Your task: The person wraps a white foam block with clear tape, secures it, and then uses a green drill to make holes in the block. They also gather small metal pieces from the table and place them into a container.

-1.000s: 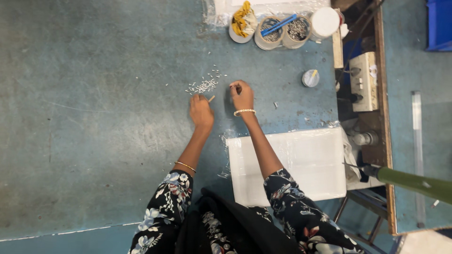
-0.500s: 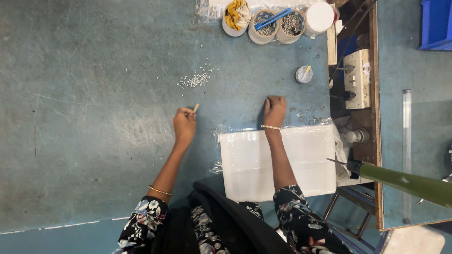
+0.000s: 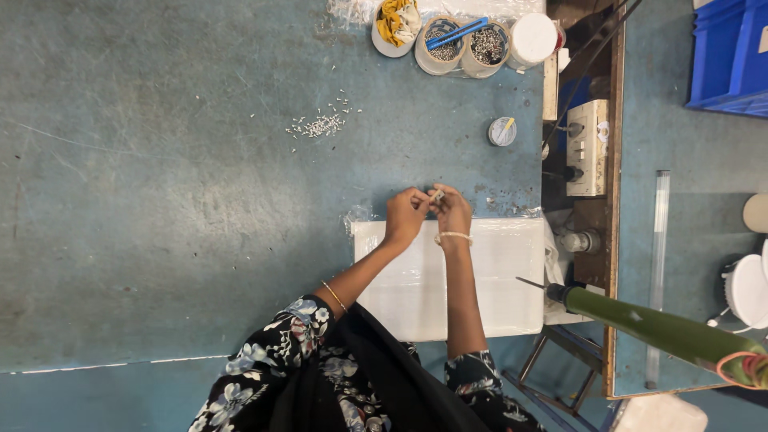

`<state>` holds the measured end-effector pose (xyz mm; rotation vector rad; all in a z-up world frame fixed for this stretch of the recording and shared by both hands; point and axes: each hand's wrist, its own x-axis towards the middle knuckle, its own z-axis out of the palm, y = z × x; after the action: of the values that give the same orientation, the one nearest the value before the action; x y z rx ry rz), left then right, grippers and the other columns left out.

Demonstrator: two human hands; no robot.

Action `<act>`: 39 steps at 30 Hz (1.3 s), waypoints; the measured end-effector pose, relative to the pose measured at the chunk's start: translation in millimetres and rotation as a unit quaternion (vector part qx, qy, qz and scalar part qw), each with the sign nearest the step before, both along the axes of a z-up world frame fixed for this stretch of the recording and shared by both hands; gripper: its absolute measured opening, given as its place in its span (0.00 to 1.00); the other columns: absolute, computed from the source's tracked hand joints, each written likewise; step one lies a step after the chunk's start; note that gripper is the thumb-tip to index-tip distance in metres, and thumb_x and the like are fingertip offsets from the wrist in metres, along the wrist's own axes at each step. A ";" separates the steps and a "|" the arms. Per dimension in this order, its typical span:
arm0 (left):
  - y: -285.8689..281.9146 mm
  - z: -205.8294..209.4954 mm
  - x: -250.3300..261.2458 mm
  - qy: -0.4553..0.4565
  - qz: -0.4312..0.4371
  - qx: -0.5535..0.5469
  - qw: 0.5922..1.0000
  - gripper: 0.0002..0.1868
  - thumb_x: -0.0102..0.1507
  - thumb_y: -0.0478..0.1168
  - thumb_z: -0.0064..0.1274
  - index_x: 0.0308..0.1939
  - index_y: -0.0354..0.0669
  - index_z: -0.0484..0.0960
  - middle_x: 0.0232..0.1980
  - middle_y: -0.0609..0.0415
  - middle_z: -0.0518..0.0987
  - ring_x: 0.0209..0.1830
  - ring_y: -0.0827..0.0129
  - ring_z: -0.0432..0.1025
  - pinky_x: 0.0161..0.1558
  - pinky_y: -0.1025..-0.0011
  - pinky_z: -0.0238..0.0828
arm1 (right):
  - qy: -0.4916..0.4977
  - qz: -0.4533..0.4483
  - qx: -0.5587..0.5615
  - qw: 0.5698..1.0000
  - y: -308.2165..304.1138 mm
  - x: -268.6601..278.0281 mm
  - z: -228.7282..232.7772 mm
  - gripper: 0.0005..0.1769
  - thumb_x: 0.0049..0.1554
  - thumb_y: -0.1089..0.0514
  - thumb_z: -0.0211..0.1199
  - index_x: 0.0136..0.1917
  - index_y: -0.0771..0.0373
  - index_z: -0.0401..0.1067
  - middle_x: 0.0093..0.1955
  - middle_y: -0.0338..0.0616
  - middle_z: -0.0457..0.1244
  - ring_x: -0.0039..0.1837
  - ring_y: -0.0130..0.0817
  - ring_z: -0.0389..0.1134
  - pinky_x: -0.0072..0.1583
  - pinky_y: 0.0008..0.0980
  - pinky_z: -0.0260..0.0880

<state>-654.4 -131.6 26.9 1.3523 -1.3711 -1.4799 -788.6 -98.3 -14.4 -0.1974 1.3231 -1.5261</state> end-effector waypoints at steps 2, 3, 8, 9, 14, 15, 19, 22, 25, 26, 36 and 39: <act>9.7 17.5 -3.4 -0.020 -0.007 -0.030 0.999 0.03 0.61 0.30 0.58 0.38 0.31 0.83 0.36 0.46 0.85 0.35 0.65 0.82 0.38 0.71 0.78 | -0.025 -0.006 0.020 0.999 12.9 -5.9 3.3 0.15 0.66 0.58 0.52 0.53 0.70 0.75 0.46 0.49 0.68 0.47 0.32 0.70 0.49 0.29 0.70; 14.4 23.9 -4.7 -0.028 -0.013 -0.035 0.999 0.04 0.61 0.30 0.59 0.38 0.31 0.83 0.37 0.45 0.85 0.35 0.63 0.82 0.38 0.70 0.78 | -0.040 -0.011 0.030 0.999 18.2 -8.9 4.3 0.14 0.67 0.58 0.52 0.53 0.71 0.74 0.46 0.49 0.68 0.47 0.33 0.69 0.50 0.30 0.70; 26.1 30.9 -7.1 -0.019 -0.052 -0.004 0.998 0.09 0.63 0.35 0.57 0.46 0.36 0.84 0.41 0.44 0.85 0.38 0.60 0.82 0.40 0.67 0.77 | 0.053 0.079 0.056 0.994 18.7 -26.6 0.0 0.09 0.62 0.66 0.57 0.54 0.68 0.76 0.47 0.46 0.69 0.45 0.30 0.67 0.49 0.29 0.70; 26.3 27.4 -3.0 -0.009 -0.051 -0.008 0.999 0.10 0.63 0.36 0.56 0.47 0.37 0.83 0.43 0.44 0.84 0.40 0.60 0.82 0.41 0.67 0.77 | 0.051 0.081 0.071 0.993 12.3 -32.6 -1.6 0.08 0.61 0.66 0.58 0.52 0.68 0.76 0.46 0.47 0.70 0.43 0.31 0.67 0.47 0.29 0.70; -0.2 1.0 57.9 -0.125 0.040 -0.130 0.983 0.10 0.65 0.34 0.54 0.50 0.40 0.82 0.53 0.44 0.80 0.55 0.52 0.74 0.58 0.60 0.70 | 0.126 0.011 -0.074 0.989 -93.5 -95.2 5.9 0.06 0.62 0.62 0.61 0.50 0.64 0.78 0.39 0.43 0.67 0.40 0.31 0.67 0.46 0.29 0.70; -10.0 -3.0 78.7 -0.179 0.073 -0.169 0.966 0.12 0.64 0.34 0.55 0.52 0.41 0.81 0.58 0.43 0.77 0.62 0.50 0.71 0.65 0.58 0.65 | 0.409 -0.008 -0.035 0.912 -127.9 -111.4 10.3 0.05 0.63 0.58 0.66 0.48 0.63 0.75 0.43 0.37 0.67 0.43 0.24 0.67 0.45 0.25 0.70; -68.2 -12.2 151.0 -0.314 0.189 -0.211 0.906 0.33 0.68 0.38 0.55 0.75 0.36 0.60 0.76 0.34 0.57 0.78 0.42 0.53 0.75 0.50 0.51 | 0.479 -0.072 -0.239 0.841 -257.4 -154.6 21.4 0.03 0.63 0.70 0.57 0.48 0.67 0.70 0.42 0.42 0.67 0.42 0.27 0.69 0.44 0.28 0.70; -106.2 -13.9 189.9 -0.357 0.191 -0.215 0.889 0.41 0.69 0.42 0.56 0.78 0.29 0.50 0.80 0.35 0.52 0.82 0.42 0.45 0.78 0.50 0.44 | 0.563 -0.045 -0.145 0.812 -302.3 -164.5 19.5 0.07 0.60 0.74 0.57 0.49 0.67 0.71 0.40 0.44 0.66 0.40 0.30 0.69 0.44 0.29 0.70; -132.1 -20.3 205.5 -0.385 0.148 -0.182 0.892 0.45 0.70 0.48 0.54 0.79 0.28 0.46 0.83 0.35 0.46 0.84 0.44 0.40 0.80 0.50 0.37 | 0.724 0.018 -0.174 0.668 -301.4 -167.5 9.1 0.09 0.57 0.75 0.61 0.48 0.65 0.74 0.45 0.49 0.70 0.47 0.41 0.73 0.51 0.36 0.72; -138.2 -23.3 206.9 -0.399 0.135 -0.181 0.889 0.45 0.70 0.50 0.53 0.79 0.27 0.46 0.83 0.35 0.45 0.84 0.44 0.39 0.80 0.50 0.35 | 0.713 0.020 -0.187 0.675 -296.5 -166.3 4.1 0.10 0.55 0.75 0.61 0.49 0.67 0.74 0.46 0.50 0.69 0.47 0.43 0.73 0.51 0.37 0.72; -140.7 -34.5 202.0 -0.412 0.140 -0.191 0.880 0.41 0.74 0.50 0.47 0.80 0.30 0.47 0.85 0.39 0.45 0.86 0.49 0.39 0.82 0.52 0.33 | 0.498 -0.060 -0.150 0.852 -290.4 -175.4 2.6 0.10 0.56 0.74 0.56 0.45 0.65 0.75 0.43 0.43 0.69 0.44 0.33 0.72 0.46 0.34 0.74; -147.3 -29.8 201.4 -0.390 0.171 -0.185 0.886 0.40 0.74 0.50 0.47 0.81 0.31 0.47 0.85 0.39 0.46 0.86 0.49 0.40 0.82 0.53 0.34 | 0.372 -0.148 -0.162 0.902 -277.7 -165.1 35.5 0.11 0.55 0.74 0.53 0.41 0.63 0.73 0.39 0.39 0.68 0.40 0.28 0.69 0.42 0.31 0.72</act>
<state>-453.0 -278.9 -2.8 1.8897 -1.6506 -0.3850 -953.7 -375.9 21.1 -0.9007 1.7245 -2.0355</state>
